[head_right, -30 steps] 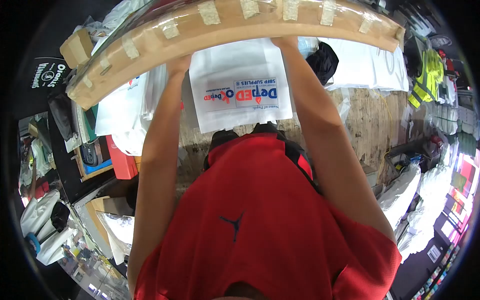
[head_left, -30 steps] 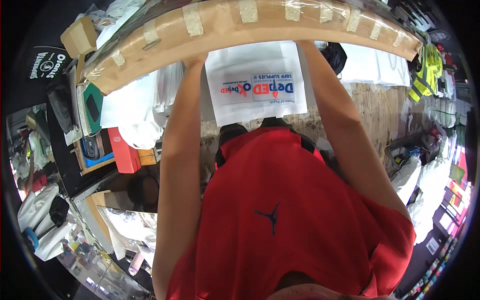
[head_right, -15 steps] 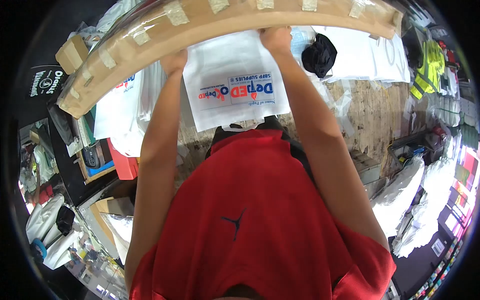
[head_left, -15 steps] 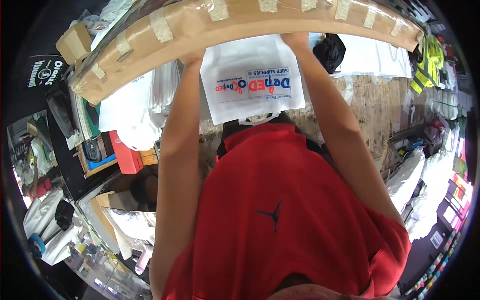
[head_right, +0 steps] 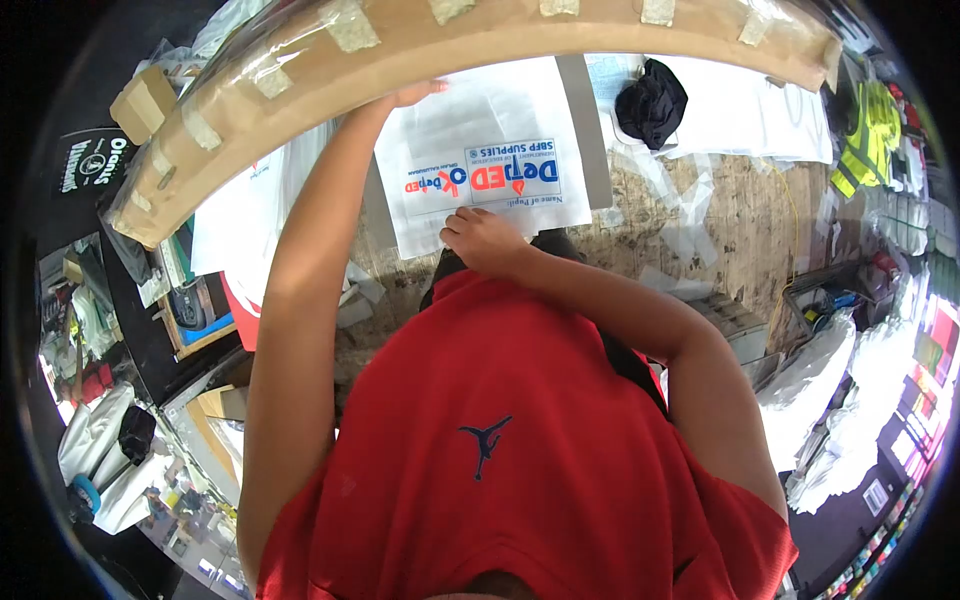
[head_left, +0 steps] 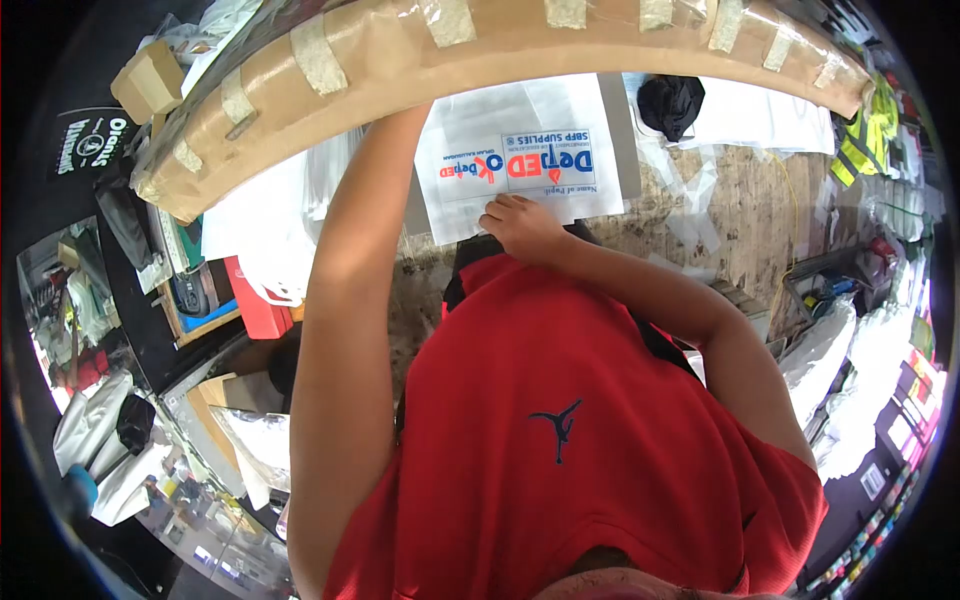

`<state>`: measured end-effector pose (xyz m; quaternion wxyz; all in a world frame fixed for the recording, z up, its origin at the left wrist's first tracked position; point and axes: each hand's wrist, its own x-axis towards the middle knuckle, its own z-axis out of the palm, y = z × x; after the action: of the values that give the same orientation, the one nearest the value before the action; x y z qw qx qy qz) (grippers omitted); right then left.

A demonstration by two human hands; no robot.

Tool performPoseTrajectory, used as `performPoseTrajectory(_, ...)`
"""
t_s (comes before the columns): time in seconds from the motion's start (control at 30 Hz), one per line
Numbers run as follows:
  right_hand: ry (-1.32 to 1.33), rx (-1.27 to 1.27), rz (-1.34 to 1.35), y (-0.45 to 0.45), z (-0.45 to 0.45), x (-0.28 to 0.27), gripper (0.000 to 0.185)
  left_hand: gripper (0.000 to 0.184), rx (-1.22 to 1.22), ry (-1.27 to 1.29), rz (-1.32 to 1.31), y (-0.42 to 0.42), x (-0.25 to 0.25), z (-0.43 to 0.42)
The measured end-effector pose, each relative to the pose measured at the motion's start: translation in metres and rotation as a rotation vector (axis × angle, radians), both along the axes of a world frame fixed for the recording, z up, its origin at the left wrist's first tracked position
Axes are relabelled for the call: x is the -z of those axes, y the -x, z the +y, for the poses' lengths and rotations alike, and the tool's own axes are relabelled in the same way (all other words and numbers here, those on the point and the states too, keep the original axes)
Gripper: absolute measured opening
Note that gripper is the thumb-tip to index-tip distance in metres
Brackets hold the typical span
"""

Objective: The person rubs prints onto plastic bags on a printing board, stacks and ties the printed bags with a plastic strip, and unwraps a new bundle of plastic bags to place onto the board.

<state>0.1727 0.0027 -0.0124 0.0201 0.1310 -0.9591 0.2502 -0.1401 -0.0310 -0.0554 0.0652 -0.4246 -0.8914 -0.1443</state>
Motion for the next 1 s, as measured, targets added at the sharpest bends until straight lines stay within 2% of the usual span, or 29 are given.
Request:
performPoseTrajectory(0.27, -0.030, 0.099, -0.079, 0.004, -0.015, 0.015, 0.013, 0.053, -0.001, 0.040, -0.059, -0.012, -0.002, -0.002)
performPoseTrajectory(0.4, 0.004, 0.099, -0.152, 0.009, -0.008, -0.007, 0.017, 0.054, 0.055, 0.089, -0.081, -0.008, 0.003, 0.015)
performPoseTrajectory(0.47, 0.024, 0.148, -0.411, 0.013, -0.003, -0.041, 0.017, 0.055, 0.103, 0.120, -0.079, -0.015, 0.009, 0.023)
performPoseTrajectory(0.5, 0.034, 0.165, -0.390, 0.022, 0.008, -0.050, 0.017, 0.055, 0.128, 0.136, -0.076, -0.023, 0.008, 0.023)
performPoseTrajectory(0.53, 0.049, 0.182, -0.374, 0.032, 0.025, -0.057, 0.016, 0.055, 0.134, 0.131, -0.060, -0.032, -0.014, 0.024)
performPoseTrajectory(0.57, 0.274, 0.256, -0.317, 0.047, 0.061, -0.064, 0.018, 0.059, 0.145, 0.132, -0.191, -0.054, -0.047, 0.018)
performPoseTrajectory(0.6, 0.255, 0.501, -0.245, 0.063, 0.094, -0.065, 0.018, 0.063, 0.154, 0.133, -0.325, -0.074, -0.067, 0.014)
performPoseTrajectory(0.63, 0.324, 0.770, -0.011, 0.080, 0.128, -0.050, 0.018, 0.063, 0.153, 0.134, -0.321, -0.087, -0.069, 0.014)
performPoseTrajectory(0.67, 0.161, 0.850, 0.374, 0.102, 0.177, 0.007, 0.026, 0.070, 0.113, 0.181, -0.388, -0.098, -0.071, 0.015)
performPoseTrajectory(0.7, 0.001, 0.794, 0.516, 0.111, 0.198, -0.010, 0.031, 0.078, 0.069, 0.224, -0.447, -0.102, -0.074, 0.016)
performPoseTrajectory(0.73, -0.117, 0.735, 0.569, 0.120, 0.215, -0.010, 0.032, 0.078, 0.065, 0.223, -0.435, -0.105, -0.069, 0.015)
performPoseTrajectory(0.77, -0.113, 0.740, 0.574, 0.127, 0.216, -0.002, 0.032, 0.090, 0.006, 0.249, -0.390, -0.111, -0.064, 0.011)
performPoseTrajectory(0.8, -0.060, 0.883, 0.451, 0.135, 0.217, 0.017, 0.035, 0.103, -0.053, 0.270, -0.343, -0.112, -0.062, 0.010)
performPoseTrajectory(0.83, -0.006, 1.019, 0.320, 0.143, 0.220, 0.033, 0.039, 0.103, -0.053, 0.268, -0.338, -0.111, -0.069, 0.010)
performPoseTrajectory(0.93, -0.081, 0.920, 0.400, 0.146, 0.242, 0.069, 0.041, 0.132, -0.159, 0.390, -0.465, -0.101, -0.080, -0.004)
performPoseTrajectory(1.0, -0.119, 0.862, 0.438, 0.139, 0.241, 0.070, 0.042, 0.128, -0.171, 0.449, -0.463, -0.097, -0.076, -0.003)
